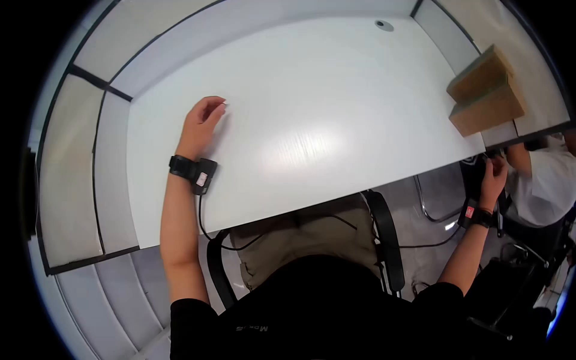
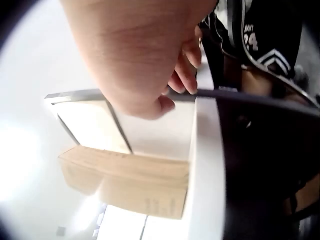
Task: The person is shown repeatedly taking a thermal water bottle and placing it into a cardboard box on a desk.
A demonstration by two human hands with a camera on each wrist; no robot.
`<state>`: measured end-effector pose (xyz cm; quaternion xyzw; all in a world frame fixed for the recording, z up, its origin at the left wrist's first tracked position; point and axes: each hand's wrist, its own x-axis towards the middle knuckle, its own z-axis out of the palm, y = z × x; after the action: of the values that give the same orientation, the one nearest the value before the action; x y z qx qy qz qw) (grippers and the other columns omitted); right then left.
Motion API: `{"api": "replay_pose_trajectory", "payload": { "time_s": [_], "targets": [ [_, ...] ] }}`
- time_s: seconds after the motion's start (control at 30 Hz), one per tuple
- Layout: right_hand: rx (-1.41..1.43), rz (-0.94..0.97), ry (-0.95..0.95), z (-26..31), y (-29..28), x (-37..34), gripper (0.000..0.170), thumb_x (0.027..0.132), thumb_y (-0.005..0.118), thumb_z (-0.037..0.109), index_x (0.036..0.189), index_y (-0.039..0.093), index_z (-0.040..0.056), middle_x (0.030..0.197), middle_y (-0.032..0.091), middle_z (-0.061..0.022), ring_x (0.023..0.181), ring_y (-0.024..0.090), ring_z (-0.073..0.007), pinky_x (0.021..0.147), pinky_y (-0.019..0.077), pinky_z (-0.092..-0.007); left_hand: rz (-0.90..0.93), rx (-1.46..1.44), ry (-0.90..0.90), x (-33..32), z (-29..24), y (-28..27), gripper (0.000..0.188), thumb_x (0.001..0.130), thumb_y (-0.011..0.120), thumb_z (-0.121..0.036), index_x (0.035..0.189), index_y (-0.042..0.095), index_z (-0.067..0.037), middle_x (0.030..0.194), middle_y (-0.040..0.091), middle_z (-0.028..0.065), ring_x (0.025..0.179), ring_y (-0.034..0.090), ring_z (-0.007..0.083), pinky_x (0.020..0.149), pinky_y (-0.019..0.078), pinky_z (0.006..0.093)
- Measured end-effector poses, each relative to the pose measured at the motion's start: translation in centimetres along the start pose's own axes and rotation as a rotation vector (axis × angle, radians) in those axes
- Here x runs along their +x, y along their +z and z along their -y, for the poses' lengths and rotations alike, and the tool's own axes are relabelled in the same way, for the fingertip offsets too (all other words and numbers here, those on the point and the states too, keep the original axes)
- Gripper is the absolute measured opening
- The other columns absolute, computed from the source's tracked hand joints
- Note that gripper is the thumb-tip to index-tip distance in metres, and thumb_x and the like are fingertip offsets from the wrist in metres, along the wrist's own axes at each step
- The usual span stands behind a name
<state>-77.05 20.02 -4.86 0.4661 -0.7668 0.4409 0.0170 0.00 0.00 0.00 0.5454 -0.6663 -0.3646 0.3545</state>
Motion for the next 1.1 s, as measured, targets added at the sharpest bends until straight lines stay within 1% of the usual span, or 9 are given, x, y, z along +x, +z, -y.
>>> {"api": "replay_pose_trajectory", "payload": {
  "time_s": [0.17,0.33,0.47,0.6,0.77,0.83,0.93,1.03,1.1],
  "targets": [
    [-0.789,-0.280,-0.283,1.3,-3.3,-1.2,0.058,0.085,0.077,0.024,0.130,0.053,-0.0044,0.119,0.058,-0.0239,0.114,0.060,-0.0411,0.100,0.0489,-0.0455,-0.042,-0.003,0.008,0.9,-0.7,0.9,0.025,0.098,0.066,-0.020,0.117,0.068,-0.004,0.102,0.068,0.0015,0.091,0.060,0.0108,0.083,0.0497,0.0271],
    [-0.665,-0.026,-0.419,3.2,-4.0,2.7,0.092,0.080,0.077,0.020,0.154,0.027,-0.0021,0.156,0.030,-0.0313,0.140,0.037,-0.0496,0.117,0.0348,-0.0487,-0.039,-0.001,0.035,1.1,0.1,0.7,0.024,0.099,0.066,-0.020,0.117,0.069,-0.004,0.102,0.068,0.0014,0.091,0.061,0.0107,0.083,0.0497,0.0273],
    [-0.587,0.030,-0.476,2.2,-2.8,7.6,0.089,0.077,0.075,0.015,0.151,0.030,-0.0040,0.162,0.020,-0.0277,0.140,0.037,-0.0496,0.115,0.0368,-0.0492,-0.033,-0.034,0.023,1.1,0.3,0.7,0.024,0.099,0.066,-0.020,0.116,0.068,-0.004,0.102,0.069,0.0022,0.093,0.061,0.0109,0.084,0.0497,0.0275],
    [-0.517,0.405,-0.252,-7.4,-2.7,14.2,0.047,0.080,0.070,0.013,0.123,0.061,-0.0033,0.115,0.068,-0.0227,0.112,0.066,-0.0362,0.099,0.0504,-0.0409,-0.036,0.003,-0.013,0.7,-0.6,0.5,0.025,0.101,0.065,-0.022,0.119,0.068,-0.005,0.105,0.070,0.0007,0.099,0.063,0.0097,0.082,0.0489,0.0247],
    [-1.147,0.395,-0.824,-9.0,-3.3,16.4,0.032,0.097,0.055,0.026,0.108,0.070,0.0011,0.113,0.069,-0.0226,0.105,0.063,-0.0410,0.094,0.0490,-0.0463,-0.048,0.062,0.018,0.8,-0.7,0.3,0.024,0.100,0.065,-0.023,0.118,0.068,-0.007,0.101,0.069,0.0001,0.095,0.062,0.0096,0.078,0.0489,0.0259],
    [-1.184,0.442,-0.706,-11.1,-3.7,16.8,0.028,0.094,0.057,0.021,0.107,0.069,-0.0004,0.111,0.069,-0.0223,0.106,0.062,-0.0417,0.096,0.0464,-0.0478,-0.048,0.028,-0.022,0.5,-1.3,0.3,0.024,0.098,0.066,-0.021,0.116,0.068,-0.004,0.102,0.069,0.0030,0.095,0.062,0.0125,0.085,0.0502,0.0286],
    [-0.839,0.647,-0.148,-11.1,-4.2,16.2,0.050,0.085,0.066,0.006,0.133,0.055,-0.0042,0.132,0.061,-0.0230,0.132,0.050,-0.0398,0.114,0.0339,-0.0459,-0.046,0.016,0.002,0.8,-1.1,0.3,0.024,0.097,0.067,-0.020,0.114,0.068,-0.003,0.103,0.070,0.0046,0.095,0.063,0.0142,0.088,0.0510,0.0298],
    [-0.460,0.306,-0.453,0.6,-5.2,7.8,0.078,0.086,0.067,0.005,0.155,0.031,-0.0005,0.155,0.042,-0.0237,0.148,0.036,-0.0359,0.120,0.0276,-0.0403,-0.034,0.059,0.033,0.5,-0.5,0.1,0.025,0.099,0.066,-0.020,0.117,0.067,-0.003,0.103,0.069,0.0024,0.097,0.062,0.0122,0.087,0.0495,0.0276],
    [-0.480,0.353,-0.368,3.1,-5.4,7.2,0.100,0.083,0.070,0.007,0.162,0.008,0.0035,0.163,0.027,-0.0254,0.153,0.026,-0.0342,0.123,0.0234,-0.0378,-0.031,0.071,0.051,0.7,-0.6,0.3,0.025,0.100,0.065,-0.021,0.118,0.067,-0.004,0.104,0.068,0.0014,0.098,0.062,0.0110,0.087,0.0487,0.0266]
  ]
}}
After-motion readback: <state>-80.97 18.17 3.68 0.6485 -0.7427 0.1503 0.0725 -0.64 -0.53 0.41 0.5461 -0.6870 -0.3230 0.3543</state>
